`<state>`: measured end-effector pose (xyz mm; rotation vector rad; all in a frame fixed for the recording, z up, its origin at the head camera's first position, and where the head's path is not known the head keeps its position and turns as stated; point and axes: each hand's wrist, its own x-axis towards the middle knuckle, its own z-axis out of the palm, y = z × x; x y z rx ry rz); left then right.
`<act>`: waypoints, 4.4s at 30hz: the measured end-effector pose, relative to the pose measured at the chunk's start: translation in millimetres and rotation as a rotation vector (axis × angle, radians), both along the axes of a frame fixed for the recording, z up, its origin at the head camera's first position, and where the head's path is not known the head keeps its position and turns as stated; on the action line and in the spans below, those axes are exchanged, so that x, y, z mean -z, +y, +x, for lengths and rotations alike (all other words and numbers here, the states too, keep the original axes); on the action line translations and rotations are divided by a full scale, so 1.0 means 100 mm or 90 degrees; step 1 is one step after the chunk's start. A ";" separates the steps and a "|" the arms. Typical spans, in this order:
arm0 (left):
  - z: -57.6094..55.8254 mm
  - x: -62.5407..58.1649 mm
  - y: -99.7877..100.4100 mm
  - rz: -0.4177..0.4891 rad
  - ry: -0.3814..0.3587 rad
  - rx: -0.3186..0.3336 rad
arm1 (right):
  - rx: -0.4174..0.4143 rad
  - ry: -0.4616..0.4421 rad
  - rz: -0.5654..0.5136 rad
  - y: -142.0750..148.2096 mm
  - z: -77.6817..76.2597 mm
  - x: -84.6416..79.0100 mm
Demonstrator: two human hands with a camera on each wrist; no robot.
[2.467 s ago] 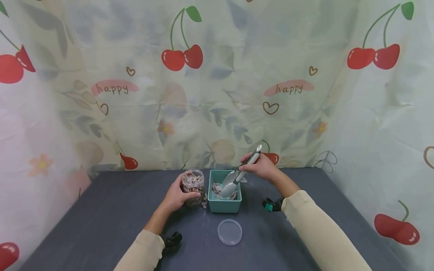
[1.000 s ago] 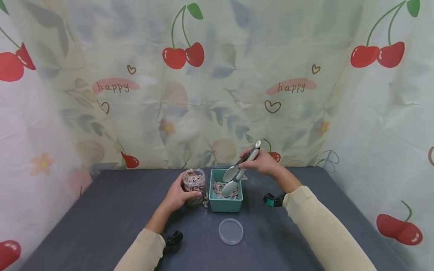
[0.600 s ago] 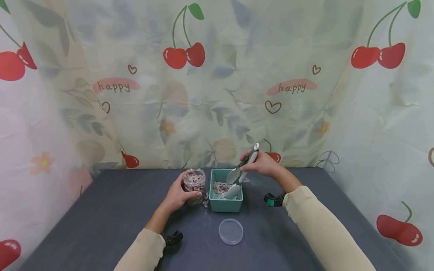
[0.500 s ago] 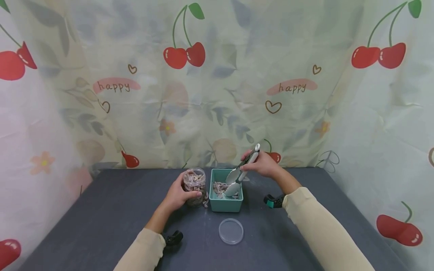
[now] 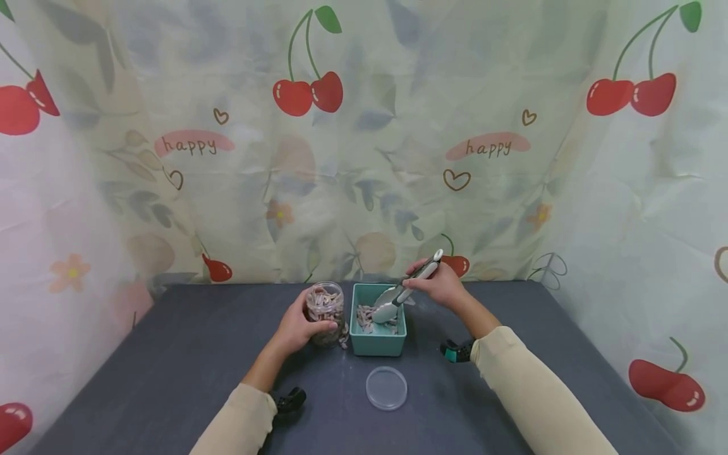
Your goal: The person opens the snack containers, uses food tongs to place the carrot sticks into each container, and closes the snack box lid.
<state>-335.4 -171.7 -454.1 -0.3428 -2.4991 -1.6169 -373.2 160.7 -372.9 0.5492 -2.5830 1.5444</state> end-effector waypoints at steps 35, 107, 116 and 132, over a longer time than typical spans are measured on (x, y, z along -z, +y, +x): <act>0.31 -0.38 0.09 0.002 -0.002 0.024 | 0.044 -0.004 -0.166 -0.11 0.08 0.16; 0.14 -0.17 0.06 -0.002 0.004 0.009 | 0.109 0.007 -0.211 -0.13 0.15 0.37; 0.00 0.00 0.00 -0.006 -0.005 0.005 | 0.101 0.020 -0.234 -0.08 0.19 0.21; 0.00 0.00 0.01 -0.011 -0.009 -0.008 | 0.055 0.074 -0.299 -0.13 0.22 -0.21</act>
